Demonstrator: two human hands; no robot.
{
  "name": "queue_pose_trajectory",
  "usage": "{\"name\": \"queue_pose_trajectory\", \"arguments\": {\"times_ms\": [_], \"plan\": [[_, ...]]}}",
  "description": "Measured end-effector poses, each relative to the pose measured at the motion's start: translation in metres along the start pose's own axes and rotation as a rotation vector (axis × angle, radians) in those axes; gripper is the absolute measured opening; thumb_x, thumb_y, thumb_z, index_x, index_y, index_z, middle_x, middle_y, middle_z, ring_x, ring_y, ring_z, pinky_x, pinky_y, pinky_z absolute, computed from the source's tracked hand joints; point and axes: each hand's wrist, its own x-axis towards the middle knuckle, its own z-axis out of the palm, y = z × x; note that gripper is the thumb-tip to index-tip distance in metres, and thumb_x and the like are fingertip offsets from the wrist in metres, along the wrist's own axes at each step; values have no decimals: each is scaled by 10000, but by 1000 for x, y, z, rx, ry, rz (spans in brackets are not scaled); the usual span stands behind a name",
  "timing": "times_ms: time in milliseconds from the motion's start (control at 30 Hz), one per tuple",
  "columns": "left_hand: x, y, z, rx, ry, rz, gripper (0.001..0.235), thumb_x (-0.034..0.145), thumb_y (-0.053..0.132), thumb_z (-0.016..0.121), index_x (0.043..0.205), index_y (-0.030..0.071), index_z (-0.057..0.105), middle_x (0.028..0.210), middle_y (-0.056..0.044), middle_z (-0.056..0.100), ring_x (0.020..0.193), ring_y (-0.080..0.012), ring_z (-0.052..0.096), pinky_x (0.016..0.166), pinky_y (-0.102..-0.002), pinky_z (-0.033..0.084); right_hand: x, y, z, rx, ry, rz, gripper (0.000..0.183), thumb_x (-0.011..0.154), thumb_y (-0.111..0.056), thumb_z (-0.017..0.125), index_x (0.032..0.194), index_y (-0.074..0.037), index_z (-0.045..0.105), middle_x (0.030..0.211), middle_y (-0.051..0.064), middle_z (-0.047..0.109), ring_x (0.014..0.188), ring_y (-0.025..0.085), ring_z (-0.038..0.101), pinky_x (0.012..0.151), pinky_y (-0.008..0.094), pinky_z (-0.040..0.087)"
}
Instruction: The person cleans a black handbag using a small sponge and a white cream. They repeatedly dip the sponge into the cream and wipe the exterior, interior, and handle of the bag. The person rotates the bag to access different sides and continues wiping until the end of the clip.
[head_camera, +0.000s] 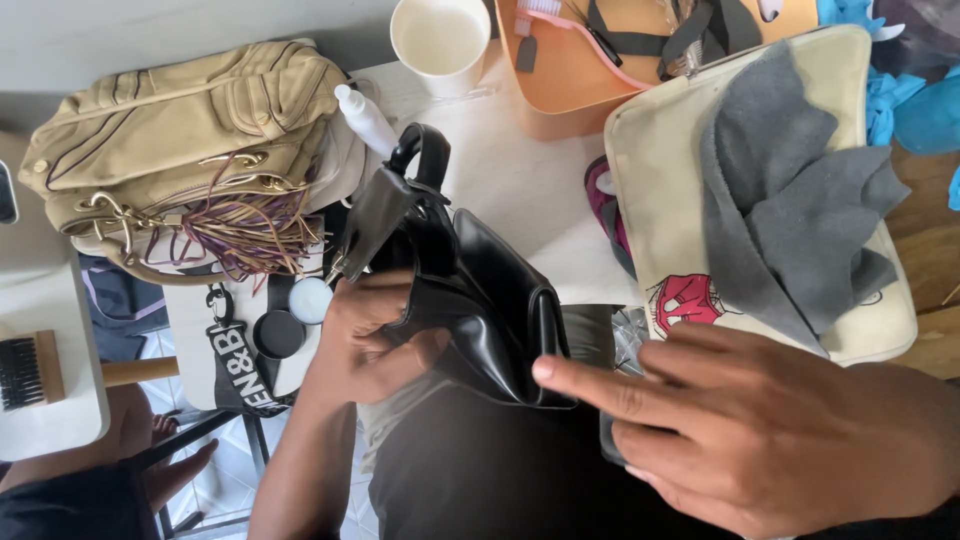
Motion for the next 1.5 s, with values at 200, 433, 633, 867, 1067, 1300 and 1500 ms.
{"name": "queue_pose_trajectory", "arguments": {"times_ms": [200, 433, 633, 867, 1067, 1300, 1500], "plan": [[-10, -2, -5, 89, 70, -28, 142, 890, 52, 588, 910, 7, 721, 785, -84, 689, 649, -188, 598, 582, -298, 451, 0, 3, 21, 29, -216, 156, 361, 955, -308, 582, 647, -149, 685, 1634, 170, 405, 631, 256, 625, 636, 460, 484], [-18, -3, -4, 92, 294, -37, 254, 833, 1, 548, 611, 56, 436, 614, -34, 373, 583, -164, 336, 556, -316, 255, 8, 5, 21, -203, -336, 231, 368, 856, -224, 544, 497, -202, 626, 1645, 307, 328, 380, 210, 596, 451, 443, 514], [-21, 14, -11, -29, 357, -408, 71, 732, 8, 540, 740, 47, 597, 735, 7, 520, 713, -106, 469, 641, -281, 362, 26, -1, 24, -334, -440, 353, 367, 824, -167, 570, 467, -203, 646, 1696, 303, 259, 338, 156, 589, 415, 398, 537], [-13, 24, -19, 201, 336, -545, 393, 817, 342, 699, 667, 127, 406, 659, 63, 333, 645, -85, 296, 548, -296, 216, 46, -15, 33, -553, -564, 426, 290, 745, -9, 614, 555, -205, 709, 1742, 324, 130, 383, 138, 561, 427, 352, 466], [5, 38, -12, 586, 351, -718, 514, 730, 547, 868, 740, 74, 669, 539, 11, 568, 515, -94, 440, 477, -333, 408, 53, -17, 51, -698, -529, 373, 196, 704, -87, 613, 666, -162, 790, 1680, 416, 213, 380, 154, 557, 442, 346, 417], [5, 32, -9, 802, 358, -600, 516, 758, 594, 833, 964, 127, 760, 623, -61, 733, 588, -283, 729, 580, -403, 538, 59, -6, 38, -577, -628, 406, 223, 638, -60, 665, 590, -255, 762, 1744, 361, 121, 358, 138, 581, 401, 329, 402], [9, 23, -7, 892, 332, -616, 591, 767, 691, 814, 805, 120, 669, 549, -74, 646, 562, -374, 647, 546, -485, 466, 36, 9, 10, -143, -408, 242, 318, 848, -254, 582, 541, -201, 648, 1717, 269, 201, 244, 180, 554, 320, 382, 508]]}}
